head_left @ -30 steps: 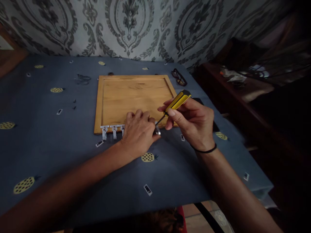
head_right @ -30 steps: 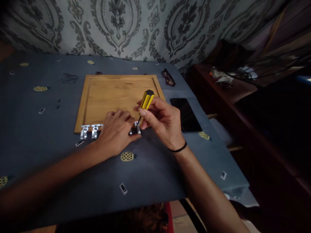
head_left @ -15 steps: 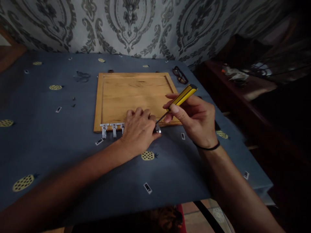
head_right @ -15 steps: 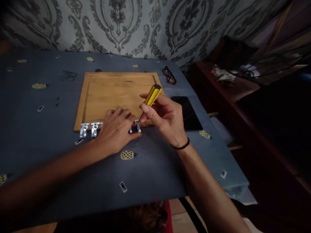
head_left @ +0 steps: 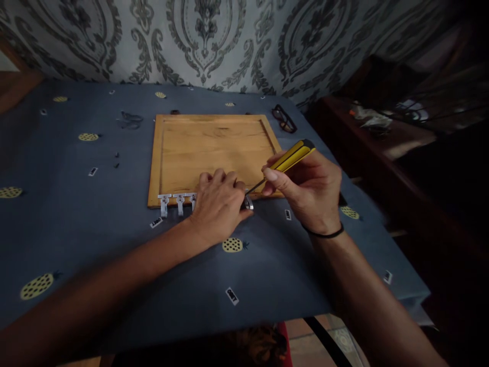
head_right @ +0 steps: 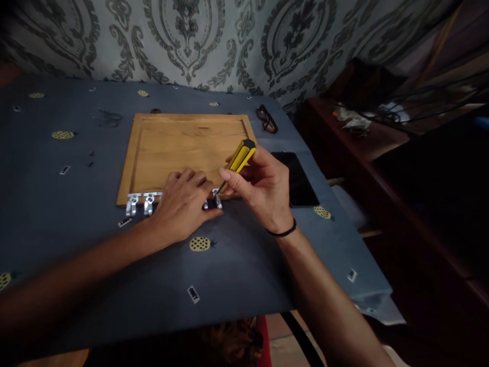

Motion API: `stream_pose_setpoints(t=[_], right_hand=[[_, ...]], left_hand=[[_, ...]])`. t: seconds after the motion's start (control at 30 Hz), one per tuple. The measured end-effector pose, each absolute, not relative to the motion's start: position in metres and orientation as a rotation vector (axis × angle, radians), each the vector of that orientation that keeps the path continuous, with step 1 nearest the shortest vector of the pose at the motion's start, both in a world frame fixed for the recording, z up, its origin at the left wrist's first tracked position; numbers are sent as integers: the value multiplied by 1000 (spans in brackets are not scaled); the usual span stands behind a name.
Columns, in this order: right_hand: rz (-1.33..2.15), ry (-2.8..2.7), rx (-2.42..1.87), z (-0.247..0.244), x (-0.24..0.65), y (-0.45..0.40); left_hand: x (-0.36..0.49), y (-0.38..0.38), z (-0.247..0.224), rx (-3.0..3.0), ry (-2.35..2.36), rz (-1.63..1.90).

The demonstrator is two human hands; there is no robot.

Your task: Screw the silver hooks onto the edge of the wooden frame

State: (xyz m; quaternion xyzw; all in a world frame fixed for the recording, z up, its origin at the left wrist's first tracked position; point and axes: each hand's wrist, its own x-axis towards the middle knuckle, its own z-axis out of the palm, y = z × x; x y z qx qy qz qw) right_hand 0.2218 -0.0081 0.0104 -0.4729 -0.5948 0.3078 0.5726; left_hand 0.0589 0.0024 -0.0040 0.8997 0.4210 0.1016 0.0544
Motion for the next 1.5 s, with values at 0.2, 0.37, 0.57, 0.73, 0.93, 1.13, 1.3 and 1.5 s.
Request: stream_pose_setpoints(t=[0.2,0.37,0.57,0.73,0.93,1.13,1.3,1.5], right_hand=[[774,-1511,-1116,15,230,-10],[723,-1467,-1133,14,227,-9],[763,-1427,-1120,12,226,-7],[754,-1512,-1136,15,230,-7],[650,-1418,-1144,11,223,-7],[735,-1417,-1121,13,224,-9],[744,-1505,-1154,17,230,-9],[652,-1452,-1137,13,224,-8]], left_hand=[[59,3,-3,2717,1282,271],[59,3,-4,2723,1272,300],[58,3,-4,2723,1270,306],[57,3,-6,2731,1257,339],[58,3,-7,2733,1259,330],[58,4,-6,2731,1259,318],[58,4,-6,2741,1257,321],[58,3,-5,2741,1272,303]])
